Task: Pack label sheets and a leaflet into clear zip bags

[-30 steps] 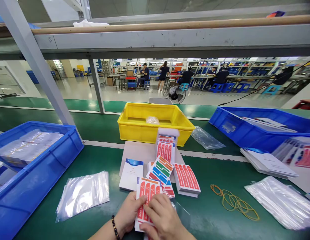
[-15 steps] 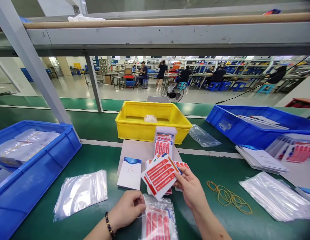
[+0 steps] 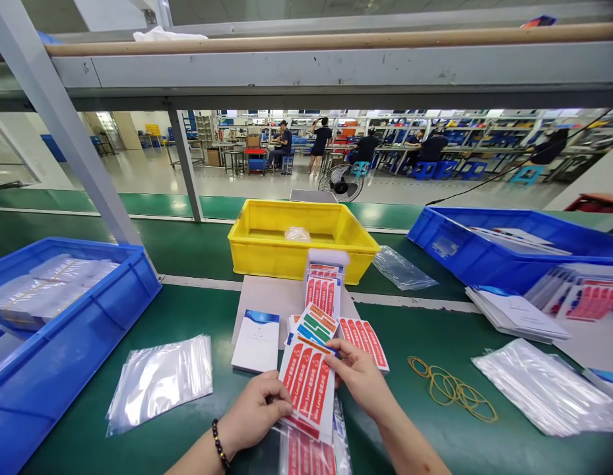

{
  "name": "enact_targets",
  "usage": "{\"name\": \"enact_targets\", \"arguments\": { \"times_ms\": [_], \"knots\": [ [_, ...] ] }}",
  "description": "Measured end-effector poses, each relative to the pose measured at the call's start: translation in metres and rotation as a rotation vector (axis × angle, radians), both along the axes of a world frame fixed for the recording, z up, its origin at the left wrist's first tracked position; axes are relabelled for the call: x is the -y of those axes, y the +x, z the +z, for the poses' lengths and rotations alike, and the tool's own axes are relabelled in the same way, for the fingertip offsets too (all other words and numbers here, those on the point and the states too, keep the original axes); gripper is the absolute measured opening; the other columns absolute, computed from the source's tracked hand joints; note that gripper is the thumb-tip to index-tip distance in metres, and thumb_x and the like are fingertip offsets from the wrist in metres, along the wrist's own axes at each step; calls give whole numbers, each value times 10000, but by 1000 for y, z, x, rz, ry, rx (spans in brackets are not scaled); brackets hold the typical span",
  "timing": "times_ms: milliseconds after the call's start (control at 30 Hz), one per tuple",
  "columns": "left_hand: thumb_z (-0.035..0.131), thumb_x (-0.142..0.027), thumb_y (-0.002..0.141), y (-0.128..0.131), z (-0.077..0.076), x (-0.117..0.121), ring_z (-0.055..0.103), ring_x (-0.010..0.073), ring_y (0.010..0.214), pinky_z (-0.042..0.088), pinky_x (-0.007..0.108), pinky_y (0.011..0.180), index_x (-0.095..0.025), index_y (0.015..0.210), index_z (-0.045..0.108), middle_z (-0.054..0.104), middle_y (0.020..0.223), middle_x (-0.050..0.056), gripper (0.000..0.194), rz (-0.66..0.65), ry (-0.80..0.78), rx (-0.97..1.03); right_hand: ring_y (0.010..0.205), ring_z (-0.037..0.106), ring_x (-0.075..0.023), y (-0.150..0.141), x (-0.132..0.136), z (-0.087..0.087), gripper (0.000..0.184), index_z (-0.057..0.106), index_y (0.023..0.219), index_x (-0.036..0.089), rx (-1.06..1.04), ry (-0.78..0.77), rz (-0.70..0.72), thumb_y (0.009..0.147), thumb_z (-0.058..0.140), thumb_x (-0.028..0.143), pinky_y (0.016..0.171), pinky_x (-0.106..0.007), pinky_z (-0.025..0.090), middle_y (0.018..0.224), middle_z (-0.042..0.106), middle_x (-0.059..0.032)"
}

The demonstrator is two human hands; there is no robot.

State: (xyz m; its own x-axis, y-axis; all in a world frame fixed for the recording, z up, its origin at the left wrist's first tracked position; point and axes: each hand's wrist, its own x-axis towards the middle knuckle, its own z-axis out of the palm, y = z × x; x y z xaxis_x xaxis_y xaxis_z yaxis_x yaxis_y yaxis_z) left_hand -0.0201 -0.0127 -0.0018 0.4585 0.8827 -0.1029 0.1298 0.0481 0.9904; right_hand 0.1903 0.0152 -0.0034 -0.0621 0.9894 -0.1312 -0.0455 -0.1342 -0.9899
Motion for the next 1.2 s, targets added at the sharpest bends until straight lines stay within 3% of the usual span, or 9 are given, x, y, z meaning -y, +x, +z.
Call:
{"name": "enact_targets", "arguments": {
  "times_ms": [133, 233, 300, 433, 567, 633, 733, 933, 1200],
  "knots": [
    [613, -327, 702, 2, -4, 1, 506, 178, 773, 382, 273, 714, -142, 605, 604, 538, 797, 40, 209, 64, 6, 55, 557, 553, -137, -10, 8, 3, 352, 551, 923, 206, 14, -26, 147, 684, 641, 448, 480, -247, 441, 748, 602, 0],
    [592, -348, 723, 2, -5, 0, 487, 167, 770, 368, 272, 720, -149, 625, 596, 499, 802, 30, 222, 156, 43, 95, 697, 560, -168, -14, 15, 13, 191, 627, 730, 181, 218, 97, 291, 740, 593, 368, 657, -301, 447, 757, 584, -24],
    [591, -347, 726, 3, -4, 0, 477, 160, 769, 357, 270, 722, -150, 630, 594, 486, 812, 28, 219, 199, 64, 115, 803, 548, -185, -16, 19, 19, 227, 640, 589, 166, 351, 166, 423, 740, 595, 330, 753, -310, 417, 847, 571, -44],
    [604, -365, 716, 4, -3, 1, 470, 151, 757, 349, 264, 707, -144, 613, 595, 489, 801, 29, 244, 215, 34, 153, 765, 539, -167, -17, 23, 23, 99, 700, 703, 189, 411, 138, 614, 686, 629, 256, 716, -275, 409, 790, 572, -15],
    [709, -371, 597, 5, -3, 1, 474, 122, 666, 355, 249, 648, -162, 817, 595, 529, 766, 1, 324, 199, -188, 260, 752, 544, -169, -15, 23, 17, 182, 692, 818, 184, 400, 97, 521, 698, 555, 176, 699, -269, 405, 788, 612, -20],
    [726, -373, 558, 5, -3, 0, 465, 114, 614, 348, 242, 614, -143, 754, 577, 539, 680, -10, 336, 198, -279, 238, 764, 540, -169, -13, 23, 14, 282, 653, 942, 188, 367, 69, 469, 680, 555, 156, 695, -267, 405, 838, 613, -21],
    [683, -387, 579, 6, -1, 0, 435, 110, 565, 325, 236, 574, -134, 587, 531, 511, 561, -19, 295, 238, -275, 139, 626, 488, -130, -12, 23, 10, 360, 599, 1019, 180, 342, 24, 445, 661, 568, 155, 594, -237, 382, 684, 544, 24],
    [633, -317, 579, 8, 0, 1, 409, 105, 557, 314, 232, 559, -133, 571, 533, 502, 560, -19, 210, 228, -226, 48, 534, 419, -98, -22, 22, 15, 53, 590, 672, 143, 385, -12, 436, 653, 548, 169, 520, -212, 325, 559, 475, 41],
    [581, -245, 605, 8, 0, 3, 436, 110, 576, 342, 229, 561, -134, 569, 531, 523, 580, -6, 127, 186, -177, -18, 564, 425, -103, -30, 27, 13, 91, 505, 595, 156, 462, 43, 411, 683, 493, 177, 524, -205, 320, 579, 494, 26]
  ]
}}
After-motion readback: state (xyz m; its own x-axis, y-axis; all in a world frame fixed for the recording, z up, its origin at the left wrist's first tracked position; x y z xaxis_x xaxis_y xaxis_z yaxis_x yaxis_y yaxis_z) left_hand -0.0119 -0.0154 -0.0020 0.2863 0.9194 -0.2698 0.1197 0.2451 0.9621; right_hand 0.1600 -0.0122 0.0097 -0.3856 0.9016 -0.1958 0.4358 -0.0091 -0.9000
